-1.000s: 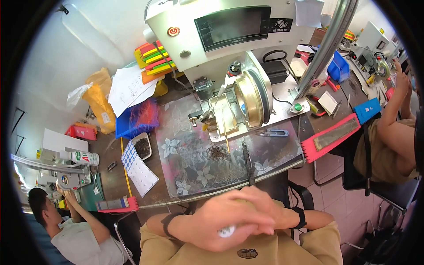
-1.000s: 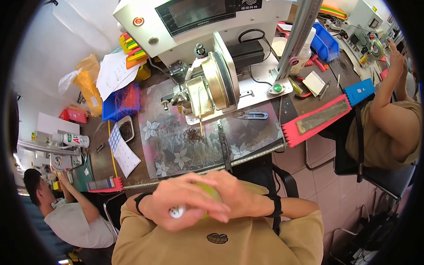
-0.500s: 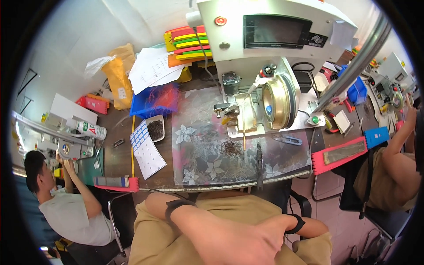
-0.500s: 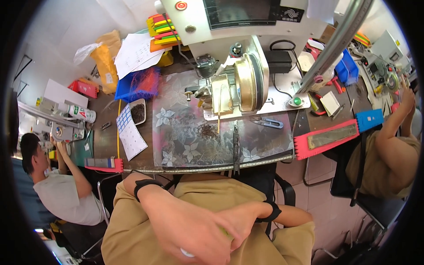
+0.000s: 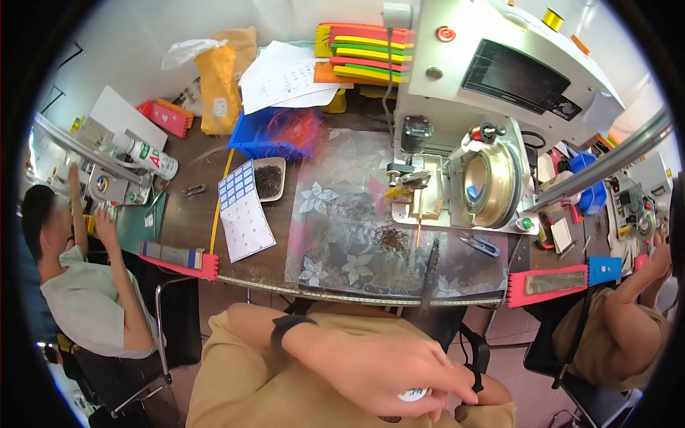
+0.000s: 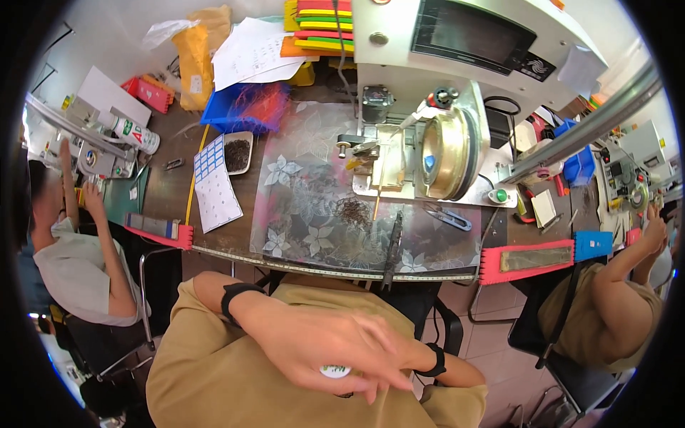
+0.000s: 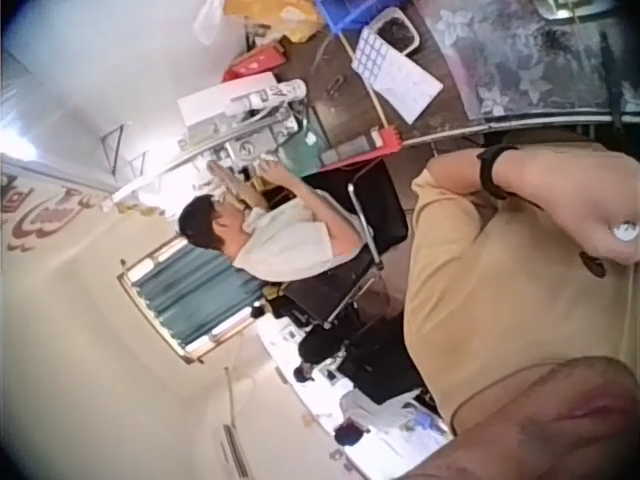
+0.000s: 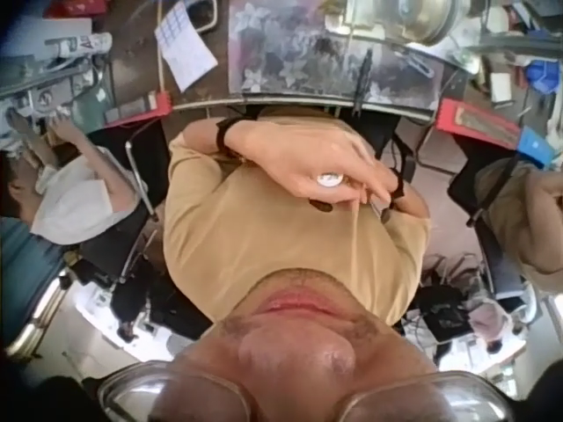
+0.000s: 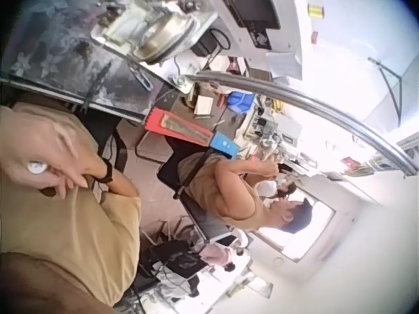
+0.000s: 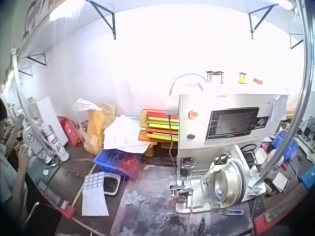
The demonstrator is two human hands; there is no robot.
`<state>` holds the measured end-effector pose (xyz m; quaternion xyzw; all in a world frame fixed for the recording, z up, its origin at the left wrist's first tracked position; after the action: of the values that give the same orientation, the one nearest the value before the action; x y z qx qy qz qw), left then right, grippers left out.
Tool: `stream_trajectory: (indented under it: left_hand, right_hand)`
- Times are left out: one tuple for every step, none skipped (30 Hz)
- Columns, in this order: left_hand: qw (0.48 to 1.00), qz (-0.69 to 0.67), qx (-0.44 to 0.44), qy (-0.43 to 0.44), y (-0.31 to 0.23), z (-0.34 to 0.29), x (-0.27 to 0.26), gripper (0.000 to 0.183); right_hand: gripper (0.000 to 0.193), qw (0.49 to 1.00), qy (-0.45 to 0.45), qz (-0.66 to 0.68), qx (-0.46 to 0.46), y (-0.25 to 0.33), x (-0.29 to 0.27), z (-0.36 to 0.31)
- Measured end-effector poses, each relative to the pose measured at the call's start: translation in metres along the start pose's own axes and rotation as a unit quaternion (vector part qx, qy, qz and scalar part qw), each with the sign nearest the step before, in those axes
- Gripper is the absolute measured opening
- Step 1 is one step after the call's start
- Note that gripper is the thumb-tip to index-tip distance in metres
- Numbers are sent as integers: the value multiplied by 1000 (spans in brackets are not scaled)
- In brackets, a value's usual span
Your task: Operating a small industrial machine to bond or process small electronic components at a workspace.
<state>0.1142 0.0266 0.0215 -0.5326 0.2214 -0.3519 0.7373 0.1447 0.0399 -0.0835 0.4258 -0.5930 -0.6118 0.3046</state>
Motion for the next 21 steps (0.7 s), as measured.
stream_trajectory:
  left_hand:
    - [997, -37, 1, 62, 0, -1, 8, 40]
    - [998, -38, 2, 56, -1, 1, 4, 40]
    - [994, -36, 30, 97, -10, 3, 9, 43]
    - [988, -35, 58, 139, -17, 2, 13, 47]
    - [989, -36, 59, 134, -17, 1, 11, 47]
    - [989, -18, 83, 119, -20, 2, 6, 53]
    - [989, -1, 107, 104, -22, 2, 0, 60]
    - [989, -2, 109, 103, -23, -1, -6, 60]
    - [992, 70, 93, 49, -22, -5, -21, 71]
    - [987, 140, 76, -6, -21, -10, -34, 82]
    - [980, 188, 47, -40, -14, -19, -42, 94]
    - [980, 188, 47, -41, -13, -24, -42, 94]
    - [983, 167, 26, -72, -7, -28, -48, 95]
    - [984, 145, 5, -104, 0, -33, -53, 96]
    - [980, 145, 2, -134, 4, -37, -56, 91]
    - [980, 145, 2, -135, 8, -41, -55, 91]
    - [976, 160, 2, -144, 11, -44, -55, 86]
    - [973, 175, 4, -151, 13, -46, -57, 81]
    - [970, 160, 29, -182, 8, -49, -60, 65]
    - [970, 159, 27, -180, 9, -50, -61, 65]
    - [970, 148, 75, -180, 2, -52, -61, 60]
  right_hand:
    - [52, 1000, 0, 4, -2, 1, 1, 1]
    - [52, 1000, 0, 8, -4, 1, 3, 3]
    - [52, 1000, 0, 13, -6, 2, 4, 4]
    - [53, 1000, -1, 17, -9, 3, 5, 4]
    - [53, 1000, -2, 22, -11, 3, 7, 5]
    - [53, 1000, -6, 25, -13, 4, 5, 6]
    - [53, 999, -10, 28, -16, 4, 4, 6]
    - [53, 999, -15, 31, -19, 5, 3, 7]
    - [54, 999, -20, 35, -24, 6, 2, 8]
    - [54, 999, -25, 40, -28, 7, 1, 9]
    - [54, 998, -29, 43, -32, 8, 0, 10]
    - [54, 998, -34, 47, -35, 9, 0, 11]
    - [55, 997, -42, 51, -39, 9, -1, 12]
    - [55, 996, -49, 56, -43, 9, -2, 14]
    - [55, 996, -54, 61, -47, 9, -2, 15]
    - [56, 995, -58, 65, -50, 10, -2, 16]
    - [56, 994, -63, 70, -54, 11, -2, 18]
    - [56, 994, -65, 69, -52, 16, -5, 24]
    - [56, 993, -63, -3, -101, 34, -9, 29]
    - [56, 984, -61, -72, -150, 49, -9, 30]
    - [72, 975, -8, -138, -174, 43, -2, 29]
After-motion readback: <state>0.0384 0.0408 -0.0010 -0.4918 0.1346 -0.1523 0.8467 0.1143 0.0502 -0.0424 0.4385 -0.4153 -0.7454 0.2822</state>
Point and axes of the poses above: each hand's wrist, its own z-axis towards the middle knuckle, its own x-axis out of the palm, y = z × x, the point moved 9 cm from there along z, towards the middle knuckle, and after that the axes turned 2 degrees about -y, right-handed, at the moved point
